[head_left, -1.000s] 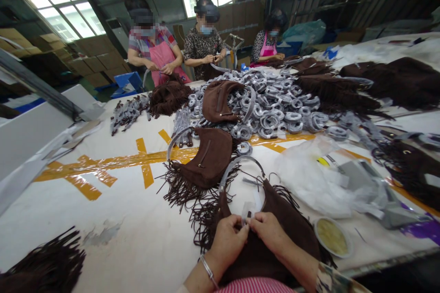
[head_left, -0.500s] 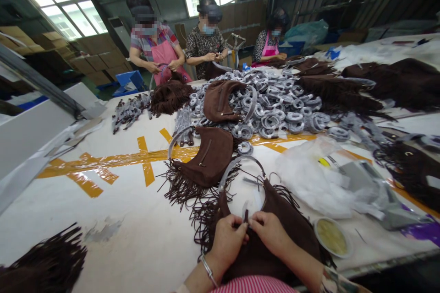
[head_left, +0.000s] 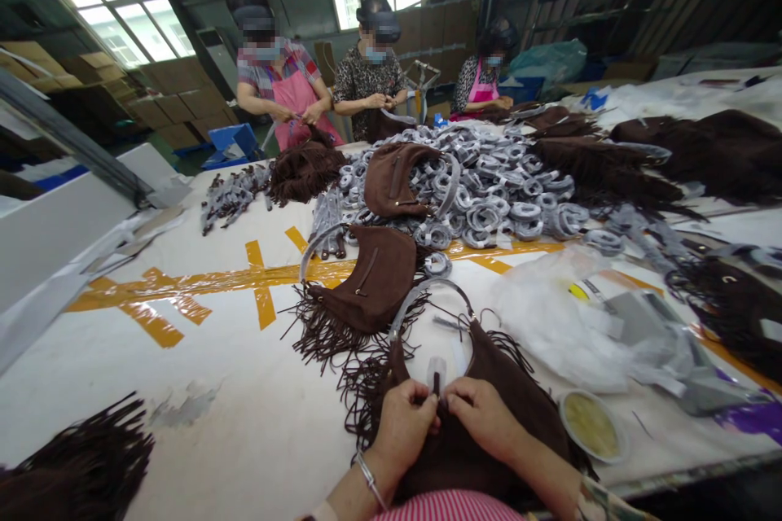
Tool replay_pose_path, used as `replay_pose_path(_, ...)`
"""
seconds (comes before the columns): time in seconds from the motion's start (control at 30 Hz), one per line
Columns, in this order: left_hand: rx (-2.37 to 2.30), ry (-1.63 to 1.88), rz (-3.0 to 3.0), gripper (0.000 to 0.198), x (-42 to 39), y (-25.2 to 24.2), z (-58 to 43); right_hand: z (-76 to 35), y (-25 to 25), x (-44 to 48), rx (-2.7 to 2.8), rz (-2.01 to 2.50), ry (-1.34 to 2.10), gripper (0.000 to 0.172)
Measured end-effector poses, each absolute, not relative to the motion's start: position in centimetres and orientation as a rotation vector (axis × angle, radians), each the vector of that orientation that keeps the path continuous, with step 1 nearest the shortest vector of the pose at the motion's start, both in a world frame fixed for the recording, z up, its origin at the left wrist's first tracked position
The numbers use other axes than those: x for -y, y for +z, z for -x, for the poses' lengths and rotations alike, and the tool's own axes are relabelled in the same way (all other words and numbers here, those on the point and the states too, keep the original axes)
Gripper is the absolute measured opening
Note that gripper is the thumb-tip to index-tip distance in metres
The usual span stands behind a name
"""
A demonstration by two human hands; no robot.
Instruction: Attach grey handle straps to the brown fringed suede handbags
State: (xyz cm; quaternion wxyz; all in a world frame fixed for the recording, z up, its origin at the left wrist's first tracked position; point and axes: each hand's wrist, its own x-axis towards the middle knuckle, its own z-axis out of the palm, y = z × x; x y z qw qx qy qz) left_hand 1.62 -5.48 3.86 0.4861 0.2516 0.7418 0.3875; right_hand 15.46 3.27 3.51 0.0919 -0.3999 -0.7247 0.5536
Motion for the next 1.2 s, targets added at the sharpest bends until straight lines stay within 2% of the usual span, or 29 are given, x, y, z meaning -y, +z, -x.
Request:
replay_pose_path(0.1,-1.771,0.949,-0.606,0.018,5.4,4.0,-1.4,-16.0,3.5,-4.7,1.966,1.112,2.041,0.019)
replay_pose_path(0.27,-1.722,0.941,-0.637,0.025,5.4,4.5,-1.0,-15.9,2.0,-5.5,1.880,1.185,2.185,0.020)
replay_pose_path(0.5,-1.662,0.923,-0.654,0.022,5.4,3.7,-0.5,-15.1,1.6,-5.5,1.945,1.131,2.166,0.021)
replay_pose_path(0.63,-1.660,0.926,-0.656,0.022,5.4,3.3,-0.7,-14.8,1.9,-4.9,2.057,1.009,1.914,0.017)
replay_pose_path(0.73,-1.689,0.934,-0.658,0.026,5.4,3.6,-1.0,-14.5,1.7,-4.2,2.092,1.112,1.728,0.017)
replay_pose_path(1.03,-1.854,0.887,-0.885,0.015,5.9,4.4,-1.7,-14.2,2.2,-3.2,1.740,1.370,1.981,0.017)
replay_pose_path(1.2,-1.983,0.875,-1.181,0.019,6.2,3.9,-1.9,-14.2,2.4,-3.0,1.585,1.405,2.041,0.019)
